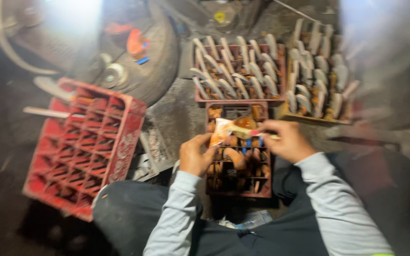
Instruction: The person sits on the floor and applies a brown liquid to curved wooden parts using a brush. They pick up parts from a crate, apply the liquid, and place them into a red crate.
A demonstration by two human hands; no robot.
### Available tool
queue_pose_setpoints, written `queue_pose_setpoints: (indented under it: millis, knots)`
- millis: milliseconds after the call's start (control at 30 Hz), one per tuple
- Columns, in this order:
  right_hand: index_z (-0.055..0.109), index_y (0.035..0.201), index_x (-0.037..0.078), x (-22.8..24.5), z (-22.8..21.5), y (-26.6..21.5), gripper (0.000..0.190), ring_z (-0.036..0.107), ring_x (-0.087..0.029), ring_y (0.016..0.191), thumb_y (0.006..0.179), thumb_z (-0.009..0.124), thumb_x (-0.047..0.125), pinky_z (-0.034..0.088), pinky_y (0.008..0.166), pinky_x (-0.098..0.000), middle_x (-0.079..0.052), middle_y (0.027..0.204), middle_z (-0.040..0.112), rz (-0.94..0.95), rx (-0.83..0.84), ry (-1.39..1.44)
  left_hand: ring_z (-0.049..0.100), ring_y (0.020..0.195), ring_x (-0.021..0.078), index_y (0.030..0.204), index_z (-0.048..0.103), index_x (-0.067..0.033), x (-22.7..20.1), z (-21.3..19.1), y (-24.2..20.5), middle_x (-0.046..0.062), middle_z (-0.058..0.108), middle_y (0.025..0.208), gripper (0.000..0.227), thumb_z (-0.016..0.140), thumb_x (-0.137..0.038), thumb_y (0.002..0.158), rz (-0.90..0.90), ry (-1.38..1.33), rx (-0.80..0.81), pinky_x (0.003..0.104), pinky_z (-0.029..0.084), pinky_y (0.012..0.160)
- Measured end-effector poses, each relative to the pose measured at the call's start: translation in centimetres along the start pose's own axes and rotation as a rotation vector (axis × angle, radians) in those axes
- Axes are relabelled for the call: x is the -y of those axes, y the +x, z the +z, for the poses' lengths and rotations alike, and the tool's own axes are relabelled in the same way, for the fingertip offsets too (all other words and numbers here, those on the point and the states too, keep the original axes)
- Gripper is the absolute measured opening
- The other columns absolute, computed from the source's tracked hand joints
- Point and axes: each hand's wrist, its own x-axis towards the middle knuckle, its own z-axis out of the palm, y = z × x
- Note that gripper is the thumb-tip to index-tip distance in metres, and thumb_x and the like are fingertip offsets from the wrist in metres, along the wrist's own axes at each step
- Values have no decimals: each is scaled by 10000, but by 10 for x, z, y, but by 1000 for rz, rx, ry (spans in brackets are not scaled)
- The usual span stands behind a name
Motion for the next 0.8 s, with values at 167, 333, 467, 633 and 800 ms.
queue_pose_setpoints:
  millis: [167,333,467,633,800]
  knots:
    - [738,1147,61,-6,-30,2,201,681,-105,922,955,692,99,554,792,-291,-72,1023,759,145,-162,-38,733,827,298,1108,754,-62,0,-5,-3,130,738,954,321,794,-139,799,-49,-31,71,371,575,741]
    - [745,1168,86,-1,-31,-3,215,624,-69,834,960,702,126,528,739,-270,-58,940,744,171,-133,-59,686,934,295,1065,733,-62,8,-38,-7,114,687,1039,284,790,-124,794,96,17,-91,391,548,838]
    - [755,1176,114,0,-27,1,232,612,-69,768,956,714,175,511,707,-275,-60,869,739,179,-131,-130,567,915,338,1012,761,-61,32,-116,-1,142,579,953,335,860,-121,698,152,316,-299,457,473,816]
    - [772,1206,161,-6,-20,5,262,530,-112,641,952,736,215,465,617,-330,-80,741,703,262,-100,-200,637,937,346,1046,749,-19,79,-236,-17,147,651,949,405,890,-107,676,77,527,-356,442,510,846]
    - [770,1212,206,-10,-12,10,282,537,-161,569,939,732,266,467,577,-348,-91,718,648,290,-49,-309,663,885,340,1008,752,-39,145,-322,-41,144,668,919,395,914,-91,652,-172,614,-350,433,526,824]
